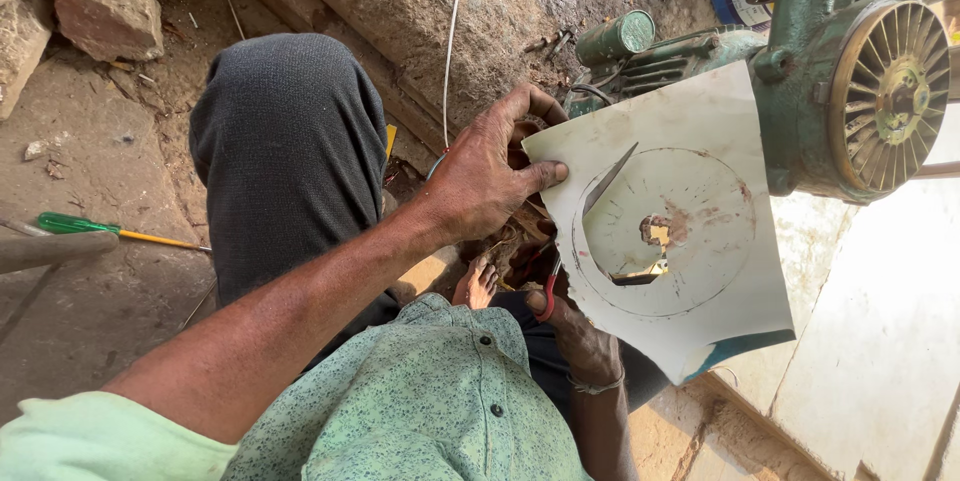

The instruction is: The person uses red-handled scissors to cut a circular hole in a green textured sheet, then cuts a spiral shape in a white sheet. The person is sitting on the ground in a workshop area.

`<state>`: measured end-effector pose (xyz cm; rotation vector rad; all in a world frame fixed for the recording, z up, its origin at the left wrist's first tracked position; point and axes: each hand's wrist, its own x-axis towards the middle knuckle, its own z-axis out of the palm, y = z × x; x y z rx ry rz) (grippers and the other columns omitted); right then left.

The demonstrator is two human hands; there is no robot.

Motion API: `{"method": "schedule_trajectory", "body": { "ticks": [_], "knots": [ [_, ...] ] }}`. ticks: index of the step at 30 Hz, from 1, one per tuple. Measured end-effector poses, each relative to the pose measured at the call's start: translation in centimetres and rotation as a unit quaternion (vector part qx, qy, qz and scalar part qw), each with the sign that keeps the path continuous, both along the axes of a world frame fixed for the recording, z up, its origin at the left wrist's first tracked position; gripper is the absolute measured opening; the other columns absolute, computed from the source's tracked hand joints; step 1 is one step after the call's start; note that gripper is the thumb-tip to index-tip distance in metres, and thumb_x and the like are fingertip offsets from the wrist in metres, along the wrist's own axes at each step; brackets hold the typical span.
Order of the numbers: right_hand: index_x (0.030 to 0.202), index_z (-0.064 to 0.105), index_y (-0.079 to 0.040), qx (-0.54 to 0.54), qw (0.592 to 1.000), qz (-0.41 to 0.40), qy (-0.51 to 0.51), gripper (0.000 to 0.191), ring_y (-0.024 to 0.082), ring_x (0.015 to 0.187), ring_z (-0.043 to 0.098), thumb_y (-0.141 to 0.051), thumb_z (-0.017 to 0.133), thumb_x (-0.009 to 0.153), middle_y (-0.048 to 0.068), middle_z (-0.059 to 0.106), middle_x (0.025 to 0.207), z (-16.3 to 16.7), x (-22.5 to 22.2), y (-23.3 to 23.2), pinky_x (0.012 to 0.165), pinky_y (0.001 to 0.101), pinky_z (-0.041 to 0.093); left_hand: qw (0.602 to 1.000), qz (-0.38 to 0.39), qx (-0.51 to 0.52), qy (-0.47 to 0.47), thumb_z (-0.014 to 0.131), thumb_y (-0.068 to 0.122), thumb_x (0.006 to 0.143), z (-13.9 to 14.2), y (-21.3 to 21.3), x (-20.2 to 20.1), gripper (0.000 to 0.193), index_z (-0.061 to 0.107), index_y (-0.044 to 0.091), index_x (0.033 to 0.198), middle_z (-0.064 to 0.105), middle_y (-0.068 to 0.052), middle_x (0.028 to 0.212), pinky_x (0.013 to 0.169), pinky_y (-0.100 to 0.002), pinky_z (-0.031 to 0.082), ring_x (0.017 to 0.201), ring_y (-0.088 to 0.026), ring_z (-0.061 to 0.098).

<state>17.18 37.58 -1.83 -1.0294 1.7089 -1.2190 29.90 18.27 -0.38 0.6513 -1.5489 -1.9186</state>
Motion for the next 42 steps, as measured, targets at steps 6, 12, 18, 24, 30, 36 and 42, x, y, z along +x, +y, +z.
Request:
{"method": "schedule_trajectory", "body": {
  "ticks": [6, 12, 18, 24, 30, 36, 42],
  "knots": [
    [0.138, 0.058, 0.002, 0.046, 0.993, -0.040, -0.098, 0.076, 0.025, 0.120, 0.064, -0.032, 0.089, 0.076, 0.014, 0.066, 0.131, 0.1, 0.5, 0.2, 0.103, 0.0409, 0.055, 0.997, -0.001, 0.075, 0.005, 0.082, 0.016, 0.084, -0.4, 0.3, 0.0, 0.044, 0.057, 0.010, 0.120, 0.070, -0.009, 0.113, 0.094, -0.039, 0.062, 0.108, -0.020, 0.069],
    [0.136, 0.062, 0.001, 0.041, 0.996, -0.037, -0.065, 0.065, 0.024, 0.118, 0.065, -0.025, 0.084, 0.081, 0.013, 0.068, 0.132, 0.3, 0.5, 0.5, 0.102, 0.0393, 0.055, 0.997, 0.008, 0.077, -0.025, 0.083, 0.018, 0.082, -0.9, 1.4, 0.1, 0.045, 0.060, 0.008, 0.119, 0.073, -0.010, 0.112, 0.094, -0.037, 0.060, 0.107, -0.019, 0.071],
    [0.133, 0.062, 0.000, 0.046, 0.986, -0.052, -0.153, 0.058, 0.023, 0.113, 0.065, -0.018, 0.084, 0.082, 0.011, 0.069, 0.124, -1.1, -0.1, 1.1, 0.099, 0.0374, 0.055, 0.988, -0.021, 0.144, -0.054, 0.083, 0.022, 0.079, -0.4, 1.5, 0.5, 0.053, 0.056, 0.008, 0.123, 0.070, -0.013, 0.113, 0.088, -0.043, 0.067, 0.105, -0.022, 0.072],
    [0.126, 0.065, 0.003, 0.071, 0.987, -0.017, -0.142, 0.052, 0.022, 0.104, 0.067, -0.017, 0.086, 0.083, 0.012, 0.070, 0.117, -1.4, -0.2, 1.5, 0.090, 0.0359, 0.059, 0.997, -0.009, 0.005, -0.080, 0.078, 0.034, 0.092, 1.2, -2.0, 0.0, 0.048, 0.060, 0.009, 0.129, 0.069, -0.010, 0.123, 0.091, -0.041, 0.059, 0.108, -0.021, 0.069],
    [0.127, 0.064, 0.002, 0.092, 0.980, -0.010, -0.176, 0.053, 0.021, 0.102, 0.069, -0.019, 0.086, 0.083, 0.013, 0.071, 0.115, -1.6, 0.1, 1.8, 0.087, 0.0349, 0.061, 0.995, -0.031, -0.081, -0.056, 0.074, 0.019, 0.090, 1.5, -3.4, -0.4, 0.025, 0.069, 0.008, 0.113, 0.077, -0.005, 0.099, 0.087, -0.035, 0.064, 0.095, -0.015, 0.075],
    [0.126, 0.067, 0.005, 0.111, 0.981, -0.043, -0.151, 0.054, 0.022, 0.100, 0.069, -0.014, 0.088, 0.080, 0.014, 0.072, 0.114, -2.3, -0.2, 2.3, 0.087, 0.0356, 0.061, 0.999, -0.005, -0.032, -0.016, 0.077, 0.016, 0.089, 0.9, -2.7, -0.3, 0.024, 0.071, 0.007, 0.110, 0.077, -0.005, 0.100, 0.090, -0.035, 0.063, 0.096, -0.015, 0.075],
    [0.127, 0.067, -0.002, 0.127, 0.987, -0.064, -0.081, 0.064, 0.020, 0.102, 0.065, -0.028, 0.089, 0.073, 0.008, 0.070, 0.116, -1.8, -0.7, 2.7, 0.086, 0.0325, 0.057, 0.999, -0.024, 0.015, -0.040, 0.078, 0.017, 0.087, 0.5, -1.5, -0.2, 0.023, 0.071, 0.008, 0.108, 0.078, -0.004, 0.098, 0.088, -0.034, 0.063, 0.093, -0.014, 0.075]
  ]
}}
